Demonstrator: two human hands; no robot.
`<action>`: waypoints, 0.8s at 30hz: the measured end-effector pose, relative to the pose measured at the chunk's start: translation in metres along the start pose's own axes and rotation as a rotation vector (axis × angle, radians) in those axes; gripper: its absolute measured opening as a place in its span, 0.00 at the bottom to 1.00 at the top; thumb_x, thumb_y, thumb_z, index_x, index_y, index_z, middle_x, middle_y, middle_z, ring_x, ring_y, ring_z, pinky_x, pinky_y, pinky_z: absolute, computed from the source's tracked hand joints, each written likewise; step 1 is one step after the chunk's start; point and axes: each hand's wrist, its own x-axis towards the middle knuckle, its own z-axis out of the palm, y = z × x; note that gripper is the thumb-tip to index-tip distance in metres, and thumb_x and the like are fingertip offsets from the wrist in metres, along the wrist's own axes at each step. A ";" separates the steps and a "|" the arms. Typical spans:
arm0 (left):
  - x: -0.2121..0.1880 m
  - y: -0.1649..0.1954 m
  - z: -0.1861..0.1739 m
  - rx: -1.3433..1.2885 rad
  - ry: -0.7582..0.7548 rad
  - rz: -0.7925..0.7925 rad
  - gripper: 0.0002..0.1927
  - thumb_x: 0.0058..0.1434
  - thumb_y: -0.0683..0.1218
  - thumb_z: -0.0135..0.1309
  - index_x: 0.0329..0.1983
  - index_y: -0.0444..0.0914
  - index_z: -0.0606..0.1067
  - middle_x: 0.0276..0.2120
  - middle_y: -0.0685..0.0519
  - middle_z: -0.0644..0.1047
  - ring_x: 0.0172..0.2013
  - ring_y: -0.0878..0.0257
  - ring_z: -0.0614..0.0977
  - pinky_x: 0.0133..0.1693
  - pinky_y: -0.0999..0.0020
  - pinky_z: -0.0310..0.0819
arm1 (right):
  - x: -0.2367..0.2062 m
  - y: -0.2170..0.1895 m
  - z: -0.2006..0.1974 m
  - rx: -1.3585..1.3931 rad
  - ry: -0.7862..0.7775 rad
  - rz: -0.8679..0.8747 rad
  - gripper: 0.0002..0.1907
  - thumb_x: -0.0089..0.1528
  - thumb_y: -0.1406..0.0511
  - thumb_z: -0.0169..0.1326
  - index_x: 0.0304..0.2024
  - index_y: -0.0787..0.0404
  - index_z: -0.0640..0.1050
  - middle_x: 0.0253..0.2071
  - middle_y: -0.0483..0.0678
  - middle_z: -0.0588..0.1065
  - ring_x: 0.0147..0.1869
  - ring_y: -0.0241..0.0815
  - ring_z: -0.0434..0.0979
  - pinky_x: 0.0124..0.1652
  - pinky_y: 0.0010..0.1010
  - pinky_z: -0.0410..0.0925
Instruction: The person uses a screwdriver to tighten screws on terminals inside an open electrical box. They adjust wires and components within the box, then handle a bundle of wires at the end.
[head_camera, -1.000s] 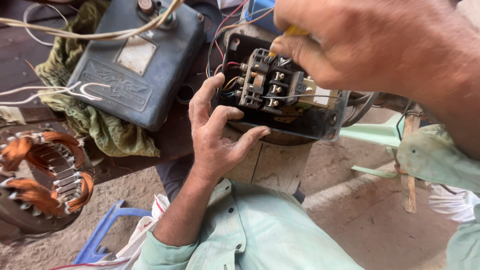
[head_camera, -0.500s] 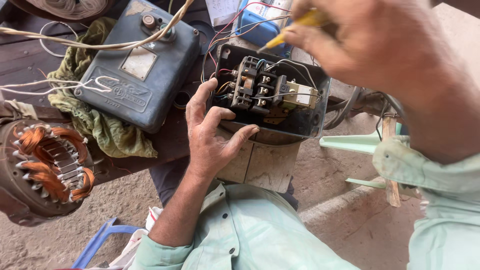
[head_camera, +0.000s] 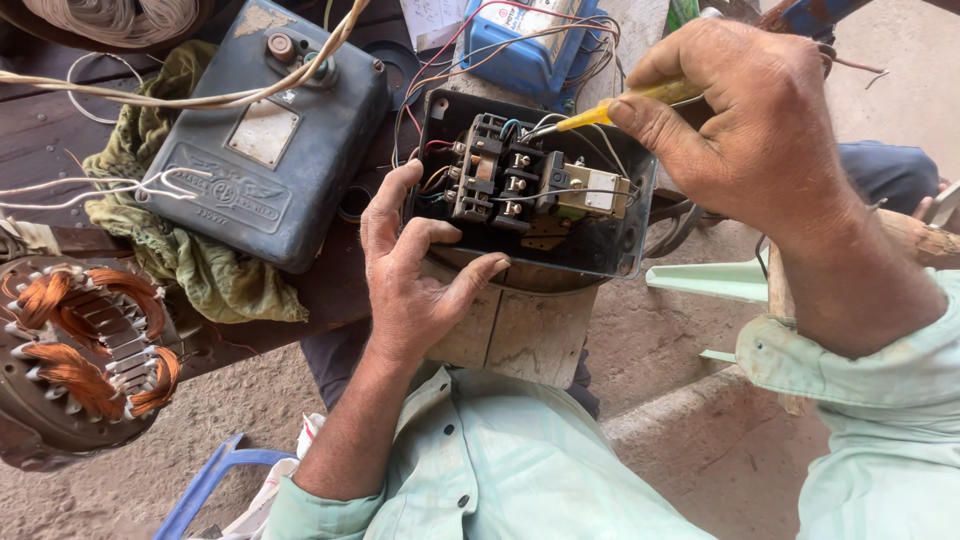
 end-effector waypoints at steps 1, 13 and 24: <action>0.000 0.000 0.000 0.001 -0.002 -0.001 0.23 0.51 0.54 0.77 0.36 0.38 0.76 0.71 0.42 0.61 0.73 0.46 0.61 0.74 0.50 0.60 | -0.002 0.002 0.001 0.012 0.003 0.010 0.08 0.70 0.70 0.64 0.42 0.72 0.80 0.38 0.55 0.80 0.41 0.42 0.84 0.39 0.29 0.75; 0.001 -0.002 0.002 0.030 -0.014 -0.008 0.23 0.51 0.55 0.77 0.35 0.38 0.76 0.70 0.41 0.61 0.73 0.46 0.61 0.74 0.49 0.59 | 0.013 -0.008 -0.012 -0.299 -0.129 -0.100 0.15 0.61 0.63 0.67 0.43 0.67 0.79 0.31 0.57 0.76 0.30 0.47 0.78 0.29 0.34 0.71; 0.006 -0.004 0.001 0.018 -0.007 0.008 0.24 0.50 0.54 0.78 0.37 0.37 0.76 0.70 0.41 0.61 0.72 0.46 0.63 0.73 0.50 0.60 | 0.031 -0.004 -0.010 -0.305 -0.145 -0.191 0.14 0.68 0.61 0.67 0.38 0.66 0.80 0.27 0.51 0.79 0.27 0.41 0.78 0.27 0.30 0.68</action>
